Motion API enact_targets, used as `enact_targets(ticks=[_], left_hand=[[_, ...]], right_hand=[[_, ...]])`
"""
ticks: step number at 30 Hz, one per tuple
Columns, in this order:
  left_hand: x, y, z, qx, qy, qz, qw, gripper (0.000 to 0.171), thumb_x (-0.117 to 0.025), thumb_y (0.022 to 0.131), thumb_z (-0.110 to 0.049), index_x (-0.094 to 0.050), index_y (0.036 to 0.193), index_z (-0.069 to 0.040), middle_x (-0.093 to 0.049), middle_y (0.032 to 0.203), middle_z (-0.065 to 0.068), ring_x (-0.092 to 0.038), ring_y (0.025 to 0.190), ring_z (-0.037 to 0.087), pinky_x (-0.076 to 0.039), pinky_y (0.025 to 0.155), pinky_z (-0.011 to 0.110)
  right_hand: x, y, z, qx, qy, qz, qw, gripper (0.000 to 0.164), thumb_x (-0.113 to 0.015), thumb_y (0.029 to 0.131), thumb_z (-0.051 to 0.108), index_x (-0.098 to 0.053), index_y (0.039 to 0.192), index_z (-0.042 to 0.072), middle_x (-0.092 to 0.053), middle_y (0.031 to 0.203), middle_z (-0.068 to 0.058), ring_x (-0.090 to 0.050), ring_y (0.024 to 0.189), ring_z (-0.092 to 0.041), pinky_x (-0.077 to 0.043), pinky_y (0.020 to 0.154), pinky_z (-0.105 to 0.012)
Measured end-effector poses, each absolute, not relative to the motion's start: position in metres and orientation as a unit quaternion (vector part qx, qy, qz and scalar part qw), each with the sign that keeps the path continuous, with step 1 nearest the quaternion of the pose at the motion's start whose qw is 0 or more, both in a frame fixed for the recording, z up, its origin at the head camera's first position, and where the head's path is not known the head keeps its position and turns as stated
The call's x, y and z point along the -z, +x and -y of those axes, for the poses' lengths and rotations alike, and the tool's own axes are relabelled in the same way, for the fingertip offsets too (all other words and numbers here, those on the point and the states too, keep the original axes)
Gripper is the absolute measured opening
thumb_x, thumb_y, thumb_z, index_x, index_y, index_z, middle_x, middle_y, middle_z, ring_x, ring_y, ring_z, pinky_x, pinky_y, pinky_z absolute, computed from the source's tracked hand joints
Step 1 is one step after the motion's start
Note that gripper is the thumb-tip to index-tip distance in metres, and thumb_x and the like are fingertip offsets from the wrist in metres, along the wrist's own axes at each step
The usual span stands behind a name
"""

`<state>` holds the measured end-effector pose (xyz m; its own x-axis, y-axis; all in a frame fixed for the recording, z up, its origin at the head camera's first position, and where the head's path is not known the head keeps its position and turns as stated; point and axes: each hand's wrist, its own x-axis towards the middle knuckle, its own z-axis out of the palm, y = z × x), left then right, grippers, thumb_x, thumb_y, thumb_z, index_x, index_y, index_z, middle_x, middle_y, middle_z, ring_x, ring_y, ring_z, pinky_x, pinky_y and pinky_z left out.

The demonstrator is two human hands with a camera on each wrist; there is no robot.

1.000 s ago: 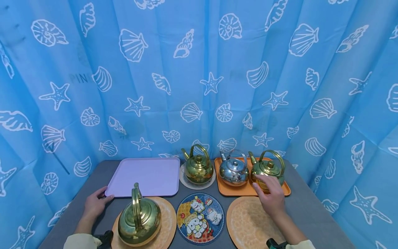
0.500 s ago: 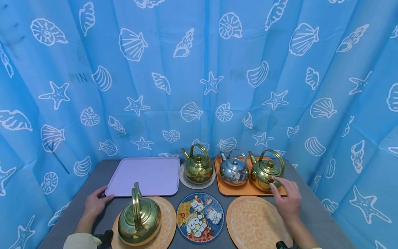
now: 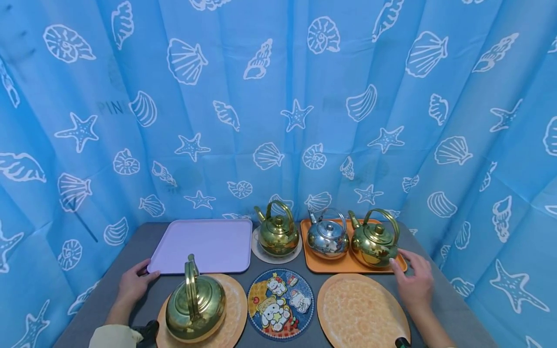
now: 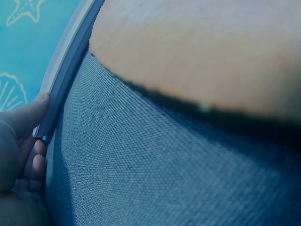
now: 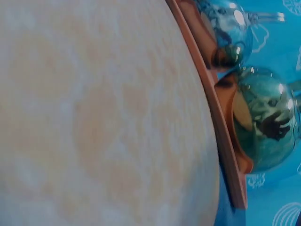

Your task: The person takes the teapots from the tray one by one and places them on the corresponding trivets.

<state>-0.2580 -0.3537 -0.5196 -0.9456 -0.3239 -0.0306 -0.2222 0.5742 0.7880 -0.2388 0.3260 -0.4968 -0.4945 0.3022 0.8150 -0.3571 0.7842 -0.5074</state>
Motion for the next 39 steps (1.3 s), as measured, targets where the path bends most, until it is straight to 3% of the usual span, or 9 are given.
enact_targets(ticks=[4, 9, 12, 18, 28, 39], left_hand=[[0.519, -0.258, 0.353, 0.438, 0.153, 0.884, 0.058, 0.064, -0.064, 0.095, -0.018, -0.034, 0.144, 0.01, -0.034, 0.141, 0.039, -0.03, 0.13, 0.053, -0.027, 0.106, 0.062], [0.52, -0.259, 0.353, 0.438, 0.156, 0.883, 0.061, 0.064, -0.065, 0.094, -0.017, -0.034, 0.144, 0.01, -0.034, 0.141, 0.039, -0.031, 0.13, 0.052, -0.027, 0.105, 0.061], [0.521, -0.259, 0.354, 0.438, 0.158, 0.883, 0.062, 0.065, -0.065, 0.094, -0.018, -0.035, 0.143, 0.01, -0.034, 0.141, 0.039, -0.031, 0.13, 0.052, -0.027, 0.105, 0.062], [0.524, -0.259, 0.356, 0.439, 0.16, 0.883, 0.057, 0.067, -0.066, 0.094, -0.02, -0.034, 0.145, 0.009, -0.033, 0.142, 0.039, -0.029, 0.131, 0.053, -0.027, 0.105, 0.062], [0.526, -0.261, 0.358, 0.44, 0.163, 0.881, 0.055, 0.069, -0.067, 0.094, -0.023, -0.033, 0.145, 0.008, -0.033, 0.143, 0.038, -0.028, 0.132, 0.053, -0.026, 0.106, 0.062], [0.527, -0.262, 0.358, 0.442, 0.166, 0.88, 0.049, 0.068, -0.066, 0.095, -0.023, -0.032, 0.146, 0.007, -0.032, 0.143, 0.038, -0.027, 0.132, 0.053, -0.026, 0.106, 0.062]], right_hand=[[0.503, -0.239, -0.334, -0.324, -0.016, 0.821, 0.469, 0.035, -0.08, 0.075, 0.0, -0.068, 0.107, -0.004, -0.062, 0.107, -0.021, -0.051, 0.097, -0.033, -0.032, 0.079, -0.018], [0.51, -0.24, -0.345, -0.317, -0.036, 0.85, 0.42, 0.036, -0.08, 0.076, 0.003, -0.067, 0.109, -0.003, -0.06, 0.112, -0.023, -0.049, 0.105, -0.039, -0.037, 0.083, -0.047], [0.514, -0.242, -0.352, -0.312, -0.028, 0.863, 0.397, 0.036, -0.079, 0.078, 0.006, -0.065, 0.109, -0.004, -0.06, 0.112, -0.025, -0.048, 0.108, -0.042, -0.034, 0.087, -0.055], [0.517, -0.245, -0.364, -0.289, -0.027, 0.898, 0.332, 0.041, -0.078, 0.083, 0.015, -0.062, 0.114, -0.005, -0.057, 0.116, -0.03, -0.046, 0.109, -0.046, -0.032, 0.09, -0.06], [0.514, -0.258, -0.386, -0.259, -0.024, 0.953, 0.154, 0.064, -0.068, 0.091, 0.037, -0.052, 0.126, -0.014, -0.047, 0.126, -0.04, -0.042, 0.115, -0.055, -0.029, 0.094, -0.064], [0.523, -0.27, -0.404, -0.272, -0.026, 0.956, 0.105, 0.069, -0.064, 0.093, 0.042, -0.048, 0.13, -0.015, -0.044, 0.132, -0.04, -0.037, 0.12, -0.055, -0.024, 0.096, -0.067]])
